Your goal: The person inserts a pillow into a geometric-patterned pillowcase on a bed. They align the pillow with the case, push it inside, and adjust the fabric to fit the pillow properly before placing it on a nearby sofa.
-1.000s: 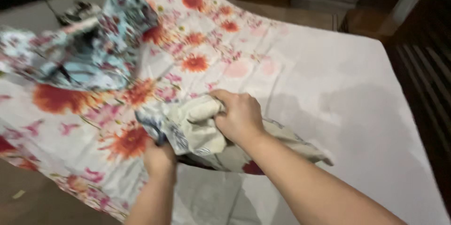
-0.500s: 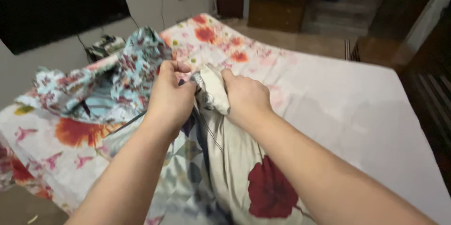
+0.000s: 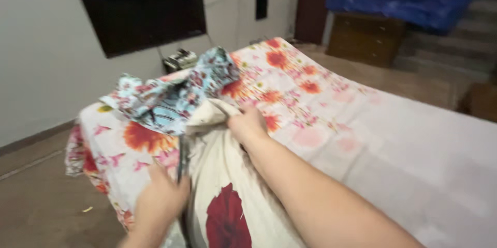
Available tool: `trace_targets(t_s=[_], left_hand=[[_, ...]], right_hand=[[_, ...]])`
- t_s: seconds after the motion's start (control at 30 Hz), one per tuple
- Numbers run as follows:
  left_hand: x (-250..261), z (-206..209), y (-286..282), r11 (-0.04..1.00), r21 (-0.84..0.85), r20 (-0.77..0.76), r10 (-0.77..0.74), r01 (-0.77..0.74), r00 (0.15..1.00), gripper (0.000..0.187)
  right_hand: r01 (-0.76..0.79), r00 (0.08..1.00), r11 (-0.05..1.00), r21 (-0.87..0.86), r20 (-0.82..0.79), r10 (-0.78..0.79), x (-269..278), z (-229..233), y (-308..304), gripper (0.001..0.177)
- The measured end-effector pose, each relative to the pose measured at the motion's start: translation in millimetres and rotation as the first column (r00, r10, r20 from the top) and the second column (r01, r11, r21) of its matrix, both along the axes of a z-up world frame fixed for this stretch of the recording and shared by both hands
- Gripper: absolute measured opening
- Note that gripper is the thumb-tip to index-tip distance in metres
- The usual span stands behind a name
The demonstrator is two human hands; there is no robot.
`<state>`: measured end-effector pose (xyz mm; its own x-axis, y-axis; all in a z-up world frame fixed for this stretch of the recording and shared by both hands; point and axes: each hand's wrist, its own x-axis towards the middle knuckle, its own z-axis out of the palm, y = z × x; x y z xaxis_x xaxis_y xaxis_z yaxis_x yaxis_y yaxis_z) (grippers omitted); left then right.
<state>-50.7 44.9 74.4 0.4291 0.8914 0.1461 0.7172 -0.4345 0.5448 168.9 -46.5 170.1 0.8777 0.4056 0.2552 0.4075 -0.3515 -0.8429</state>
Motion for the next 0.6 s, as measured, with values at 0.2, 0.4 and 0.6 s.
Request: trace_targets(t_s=[0.2,0.4,0.6], left_hand=[[-18.3,-85.8,-7.7,0.969,0.01,0.253,-0.242,0.247,0.937,0.053],[1.4,79.5,20.5,0.976,0.111,0.226,-0.208,0.187,0.951,0.048],[29.2,163.7,57.4,0.949,0.176,0.208,-0.296,0.262,0.932,0.046]], right_hand=[[0.168,0.963,0.976,0.135,-0.233,-0.134,14.0,13.4,14.2,0.035],[0.192,0.957,0.815,0.547,-0.289,-0.031,-15.6,66.0,27.2,0.036],[-0.644,0.765,0.55,0.532,0.465,0.446,-91.0,108.6,-25.4,0.043]])
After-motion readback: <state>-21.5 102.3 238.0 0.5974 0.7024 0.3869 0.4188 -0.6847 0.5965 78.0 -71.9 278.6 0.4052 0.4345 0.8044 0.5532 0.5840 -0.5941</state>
